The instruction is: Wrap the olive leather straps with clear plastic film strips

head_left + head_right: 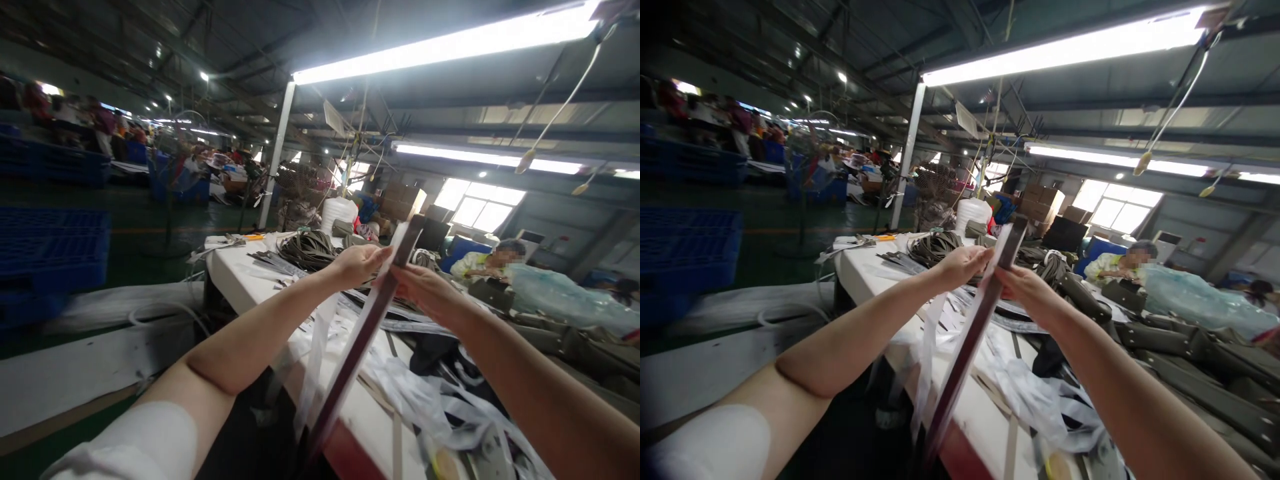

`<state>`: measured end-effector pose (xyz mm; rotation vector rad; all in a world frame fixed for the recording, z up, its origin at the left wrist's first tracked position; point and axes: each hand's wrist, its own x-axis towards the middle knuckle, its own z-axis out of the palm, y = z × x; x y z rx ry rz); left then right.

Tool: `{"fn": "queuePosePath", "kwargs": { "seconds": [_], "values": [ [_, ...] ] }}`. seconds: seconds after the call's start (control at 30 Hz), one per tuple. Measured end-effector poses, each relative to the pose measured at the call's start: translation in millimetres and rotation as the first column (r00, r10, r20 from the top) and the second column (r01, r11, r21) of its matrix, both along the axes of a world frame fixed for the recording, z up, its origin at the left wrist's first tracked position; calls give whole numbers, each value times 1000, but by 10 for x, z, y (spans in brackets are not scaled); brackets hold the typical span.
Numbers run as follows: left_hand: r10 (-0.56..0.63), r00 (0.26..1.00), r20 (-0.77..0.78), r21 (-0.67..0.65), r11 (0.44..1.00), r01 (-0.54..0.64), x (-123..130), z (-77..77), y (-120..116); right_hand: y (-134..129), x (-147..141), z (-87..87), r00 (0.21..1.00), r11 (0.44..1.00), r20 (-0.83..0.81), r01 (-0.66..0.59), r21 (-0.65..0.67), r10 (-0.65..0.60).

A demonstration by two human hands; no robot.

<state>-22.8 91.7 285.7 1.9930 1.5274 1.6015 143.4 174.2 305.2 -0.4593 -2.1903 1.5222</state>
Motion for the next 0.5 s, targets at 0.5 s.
{"fn": "queuePosePath", "kwargs": {
  "seconds": [0.5],
  "values": [
    [-296,636,712,-164,811,562,283,-575,-513,-466,169,-338,886,896,244,-309,-320,393]
  ]
}}
